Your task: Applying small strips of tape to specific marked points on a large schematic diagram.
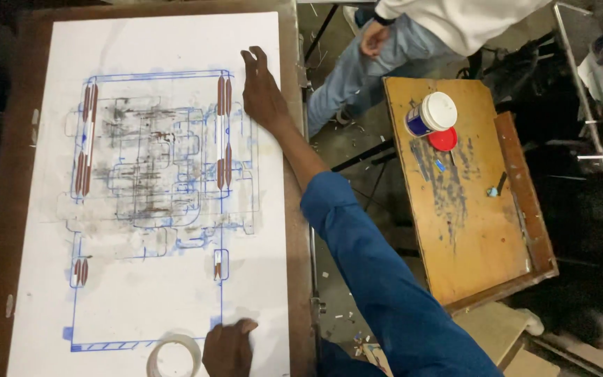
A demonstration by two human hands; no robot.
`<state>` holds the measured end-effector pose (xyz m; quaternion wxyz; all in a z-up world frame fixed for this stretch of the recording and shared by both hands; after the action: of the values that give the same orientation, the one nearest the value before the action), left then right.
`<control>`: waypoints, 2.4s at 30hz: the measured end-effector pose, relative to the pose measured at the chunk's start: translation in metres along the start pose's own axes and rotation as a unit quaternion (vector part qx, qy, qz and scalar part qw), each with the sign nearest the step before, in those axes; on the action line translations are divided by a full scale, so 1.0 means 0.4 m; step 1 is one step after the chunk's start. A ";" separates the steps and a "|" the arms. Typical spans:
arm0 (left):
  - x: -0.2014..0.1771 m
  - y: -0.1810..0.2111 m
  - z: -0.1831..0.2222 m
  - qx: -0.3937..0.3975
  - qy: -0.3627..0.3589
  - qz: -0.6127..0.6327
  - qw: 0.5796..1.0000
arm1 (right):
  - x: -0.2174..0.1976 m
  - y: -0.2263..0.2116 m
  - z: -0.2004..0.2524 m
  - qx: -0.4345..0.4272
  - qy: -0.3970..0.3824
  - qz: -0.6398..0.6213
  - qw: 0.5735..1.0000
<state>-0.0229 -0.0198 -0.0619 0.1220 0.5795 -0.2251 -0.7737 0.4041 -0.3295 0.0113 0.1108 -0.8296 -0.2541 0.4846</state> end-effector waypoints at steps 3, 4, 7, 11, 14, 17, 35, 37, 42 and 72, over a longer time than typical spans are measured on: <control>-0.038 -0.008 -0.037 -0.053 -0.067 0.102 0.991 | 0.056 0.059 -0.036 -0.035 -0.037 0.052 0.997; -0.044 0.003 -0.032 -0.058 -0.064 0.101 0.991 | 0.071 0.062 -0.045 -0.038 -0.038 0.047 0.997; -0.079 0.044 -0.026 -0.051 0.107 0.079 0.990 | 0.097 0.084 -0.054 -0.051 -0.062 0.076 0.994; -0.131 0.078 -0.007 0.000 0.207 0.136 0.969 | 0.085 0.049 -0.040 -0.058 -0.101 0.117 0.986; -0.121 0.069 -0.014 -0.030 0.219 0.140 0.965 | 0.027 0.006 -0.065 0.000 -0.063 0.057 0.996; -0.122 0.043 -0.016 -0.057 0.244 0.140 0.958 | -0.036 -0.024 -0.002 0.059 0.085 -0.027 0.994; -0.511 0.290 0.210 -0.006 0.112 0.405 0.908 | -0.618 -0.862 0.785 0.319 0.021 -0.781 0.537; -0.508 0.267 0.236 -0.013 0.119 0.390 0.913 | -0.635 -0.888 0.811 0.296 0.015 -0.775 0.558; -0.560 0.290 0.267 -0.014 0.056 0.489 0.870 | -0.678 -0.912 0.828 0.200 0.027 -0.696 0.689; -0.536 0.377 0.361 -0.112 -0.091 0.762 0.631 | -0.787 -0.928 0.772 -0.314 0.026 -0.279 0.907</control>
<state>-0.1070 -0.0246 0.2253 0.7113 0.1105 -0.5077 -0.4733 -0.1045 -0.2012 0.2502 -0.0187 -0.7293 -0.6112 0.3070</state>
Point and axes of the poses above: each hand's wrist, its own z-axis away from the middle knuckle, its own x-axis out of the palm, y = z × x, the point moved 3 cm from there along -z, towards the middle knuckle, and after that the axes turned 6 degrees about -x, right-handed, at the moved point
